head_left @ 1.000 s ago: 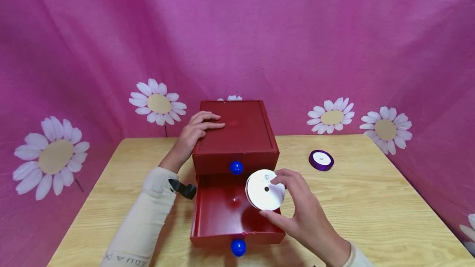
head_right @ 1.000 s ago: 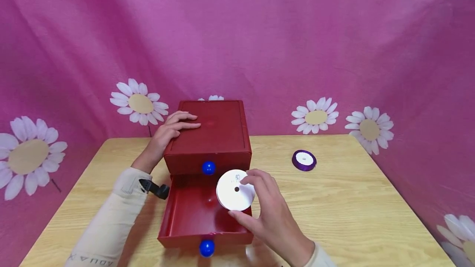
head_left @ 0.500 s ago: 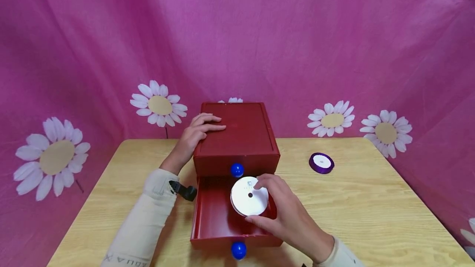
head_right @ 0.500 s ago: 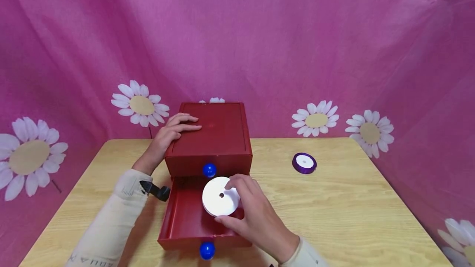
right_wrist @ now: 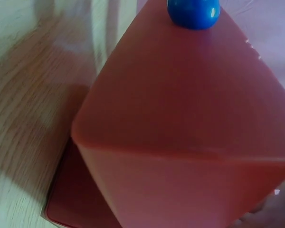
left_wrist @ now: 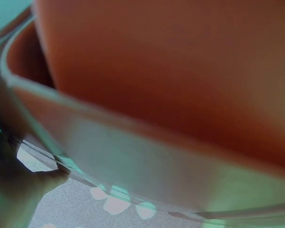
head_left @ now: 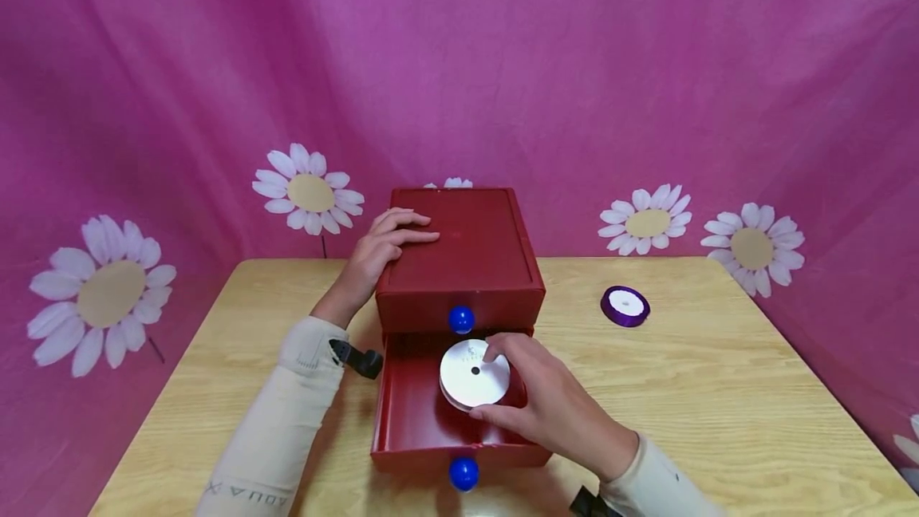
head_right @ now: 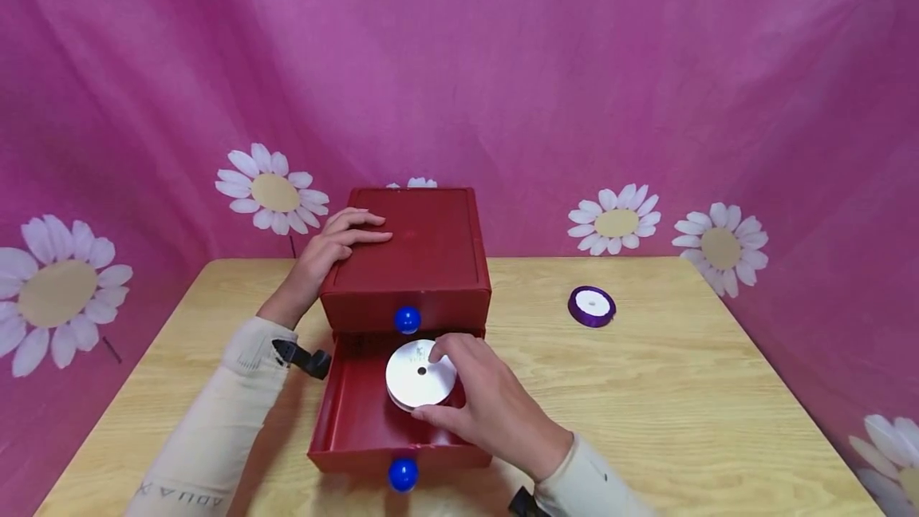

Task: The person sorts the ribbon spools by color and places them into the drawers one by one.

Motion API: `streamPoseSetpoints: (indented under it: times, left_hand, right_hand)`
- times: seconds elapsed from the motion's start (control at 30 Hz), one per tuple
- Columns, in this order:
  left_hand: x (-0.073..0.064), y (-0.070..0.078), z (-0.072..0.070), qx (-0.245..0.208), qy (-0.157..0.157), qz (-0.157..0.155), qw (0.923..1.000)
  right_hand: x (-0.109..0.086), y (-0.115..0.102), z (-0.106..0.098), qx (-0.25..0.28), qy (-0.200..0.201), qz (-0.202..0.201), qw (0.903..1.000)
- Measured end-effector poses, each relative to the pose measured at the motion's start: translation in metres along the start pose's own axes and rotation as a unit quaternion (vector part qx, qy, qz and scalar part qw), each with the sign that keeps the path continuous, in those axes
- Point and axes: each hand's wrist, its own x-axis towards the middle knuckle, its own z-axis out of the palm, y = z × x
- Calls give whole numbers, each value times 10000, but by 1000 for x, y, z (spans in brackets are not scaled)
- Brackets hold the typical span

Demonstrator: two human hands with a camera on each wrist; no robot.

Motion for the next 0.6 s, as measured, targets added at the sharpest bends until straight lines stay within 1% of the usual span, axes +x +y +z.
streamPoseSetpoints:
  times: [0.23, 0.37, 0.47, 0.6]
  left_hand:
    - [2, 0, -1, 31, 4, -39, 10000]
    - [2, 0, -1, 8, 29, -1, 10000]
    - [2, 0, -2, 7, 23, 53, 10000]
    - [2, -1, 0, -28, 13, 45, 10000]
  right_hand:
    - [7, 1, -1, -152, -327, 49, 9993]
    - [10, 1, 1, -195, -488, 78, 9986]
    - [11, 2, 3, -223, -595, 4, 9980]
    - [11, 1, 5, -337, -805, 35, 9962]
